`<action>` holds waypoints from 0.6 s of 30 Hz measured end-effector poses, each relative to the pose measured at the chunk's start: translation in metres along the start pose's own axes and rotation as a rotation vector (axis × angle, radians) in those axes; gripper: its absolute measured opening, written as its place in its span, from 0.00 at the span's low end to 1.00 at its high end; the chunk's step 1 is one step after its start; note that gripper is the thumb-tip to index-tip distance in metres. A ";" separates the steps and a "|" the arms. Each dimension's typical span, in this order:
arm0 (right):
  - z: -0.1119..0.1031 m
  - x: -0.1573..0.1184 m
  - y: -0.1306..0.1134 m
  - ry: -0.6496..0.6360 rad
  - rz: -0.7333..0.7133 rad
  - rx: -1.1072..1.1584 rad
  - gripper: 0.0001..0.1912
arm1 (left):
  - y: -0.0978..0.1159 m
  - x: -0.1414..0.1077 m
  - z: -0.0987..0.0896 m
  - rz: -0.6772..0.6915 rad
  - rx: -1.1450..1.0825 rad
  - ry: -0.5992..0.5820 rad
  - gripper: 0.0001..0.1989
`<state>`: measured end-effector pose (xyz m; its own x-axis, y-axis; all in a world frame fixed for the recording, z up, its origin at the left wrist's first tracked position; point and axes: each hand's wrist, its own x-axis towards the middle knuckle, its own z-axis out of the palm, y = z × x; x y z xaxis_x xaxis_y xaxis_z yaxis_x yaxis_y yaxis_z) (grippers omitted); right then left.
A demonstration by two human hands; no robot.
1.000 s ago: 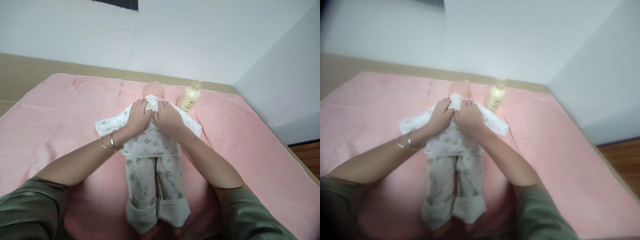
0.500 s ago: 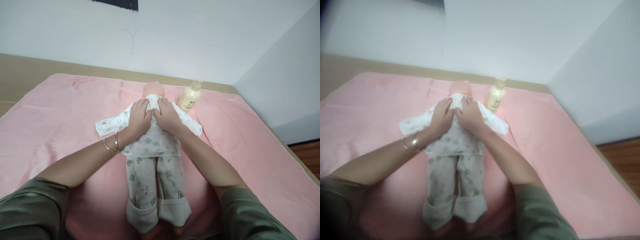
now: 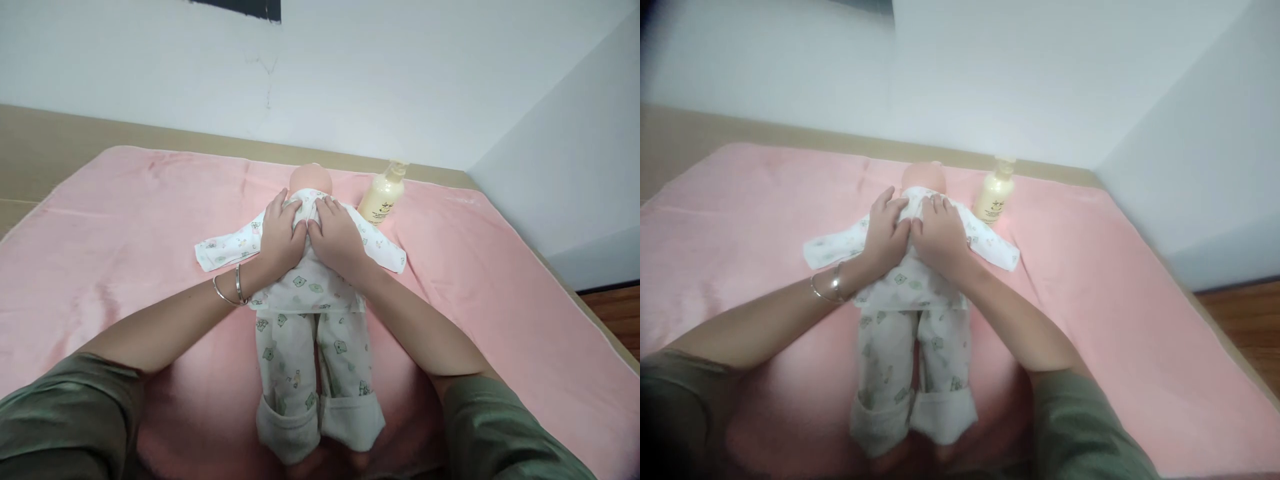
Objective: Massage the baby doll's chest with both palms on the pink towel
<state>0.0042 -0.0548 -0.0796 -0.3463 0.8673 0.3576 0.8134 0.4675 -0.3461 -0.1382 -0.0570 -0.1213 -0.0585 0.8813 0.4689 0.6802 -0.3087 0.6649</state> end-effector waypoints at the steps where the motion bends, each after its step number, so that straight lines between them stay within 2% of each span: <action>1: -0.001 0.000 0.000 0.020 0.004 0.027 0.27 | 0.000 0.000 0.000 -0.003 -0.003 0.000 0.23; 5: -0.008 0.000 0.000 0.172 0.005 0.100 0.29 | -0.001 0.000 0.001 0.010 -0.001 0.005 0.25; 6: -0.008 0.001 0.001 0.177 -0.009 0.090 0.29 | -0.001 0.000 0.001 0.020 0.003 0.005 0.25; 10: 0.000 0.007 0.006 -0.014 -0.110 0.035 0.26 | 0.000 0.002 0.002 0.054 0.038 -0.006 0.26; 12: -0.002 0.009 0.007 -0.067 -0.146 0.044 0.24 | 0.001 0.002 0.002 0.046 0.058 -0.020 0.25; 18: -0.011 0.005 0.003 0.113 -0.107 0.100 0.27 | 0.005 0.002 -0.002 -0.003 0.090 -0.045 0.26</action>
<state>0.0101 -0.0504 -0.0697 -0.3690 0.7895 0.4905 0.7220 0.5758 -0.3836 -0.1362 -0.0573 -0.1160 -0.0290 0.8982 0.4386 0.7433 -0.2740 0.6103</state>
